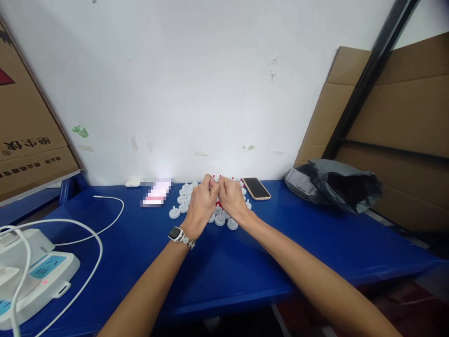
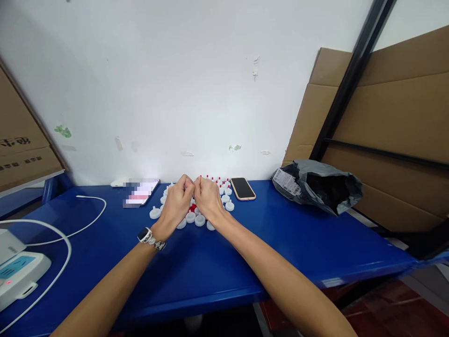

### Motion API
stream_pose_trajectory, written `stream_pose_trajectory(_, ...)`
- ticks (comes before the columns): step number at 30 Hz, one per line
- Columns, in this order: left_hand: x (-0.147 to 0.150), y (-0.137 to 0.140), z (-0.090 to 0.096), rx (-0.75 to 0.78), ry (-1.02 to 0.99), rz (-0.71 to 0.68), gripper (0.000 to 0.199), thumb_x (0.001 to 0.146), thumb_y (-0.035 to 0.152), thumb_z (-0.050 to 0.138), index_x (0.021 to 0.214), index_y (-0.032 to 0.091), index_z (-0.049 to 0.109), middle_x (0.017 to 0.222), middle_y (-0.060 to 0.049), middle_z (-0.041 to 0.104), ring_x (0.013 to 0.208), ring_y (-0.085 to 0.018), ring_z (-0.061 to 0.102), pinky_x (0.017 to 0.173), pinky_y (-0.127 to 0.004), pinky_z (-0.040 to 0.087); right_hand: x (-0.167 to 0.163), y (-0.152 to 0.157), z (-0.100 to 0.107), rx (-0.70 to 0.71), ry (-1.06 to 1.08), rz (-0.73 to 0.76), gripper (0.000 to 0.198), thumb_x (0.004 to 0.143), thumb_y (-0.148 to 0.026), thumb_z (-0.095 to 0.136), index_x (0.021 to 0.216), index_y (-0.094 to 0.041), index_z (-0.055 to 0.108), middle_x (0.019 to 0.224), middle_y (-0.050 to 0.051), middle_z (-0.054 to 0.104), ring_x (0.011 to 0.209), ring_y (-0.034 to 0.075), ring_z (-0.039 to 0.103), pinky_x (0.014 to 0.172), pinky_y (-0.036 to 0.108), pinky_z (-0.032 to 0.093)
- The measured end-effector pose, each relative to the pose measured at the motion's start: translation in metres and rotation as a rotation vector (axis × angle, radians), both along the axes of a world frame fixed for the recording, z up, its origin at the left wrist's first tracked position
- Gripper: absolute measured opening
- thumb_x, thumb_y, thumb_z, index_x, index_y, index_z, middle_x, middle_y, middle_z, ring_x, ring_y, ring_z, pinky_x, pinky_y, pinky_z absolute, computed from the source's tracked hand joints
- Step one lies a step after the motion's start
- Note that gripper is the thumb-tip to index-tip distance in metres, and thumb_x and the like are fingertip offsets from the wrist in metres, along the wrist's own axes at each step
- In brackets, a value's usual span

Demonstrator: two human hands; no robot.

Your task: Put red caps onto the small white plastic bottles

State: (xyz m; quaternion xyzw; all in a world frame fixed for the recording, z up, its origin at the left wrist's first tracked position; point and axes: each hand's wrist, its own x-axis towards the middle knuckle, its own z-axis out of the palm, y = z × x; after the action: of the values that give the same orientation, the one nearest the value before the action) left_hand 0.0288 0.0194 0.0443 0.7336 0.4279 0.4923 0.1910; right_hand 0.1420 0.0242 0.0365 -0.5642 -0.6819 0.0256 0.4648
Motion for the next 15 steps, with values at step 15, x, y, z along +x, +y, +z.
stream_pose_trajectory(15,-0.026,0.022,-0.016,-0.16,0.114,-0.08,0.031,0.095,0.047,0.034,0.093,0.022,0.052,0.07,0.002,0.056,0.066,-0.016,0.054,0.064,-0.03,0.041,0.045,0.021,-0.015,-0.229,-0.248,0.25,0.037,0.095,-0.033,0.038,0.079,-0.018,0.067,0.065,0.001,0.061,0.069,0.015,0.055,0.071,0.026,0.038)
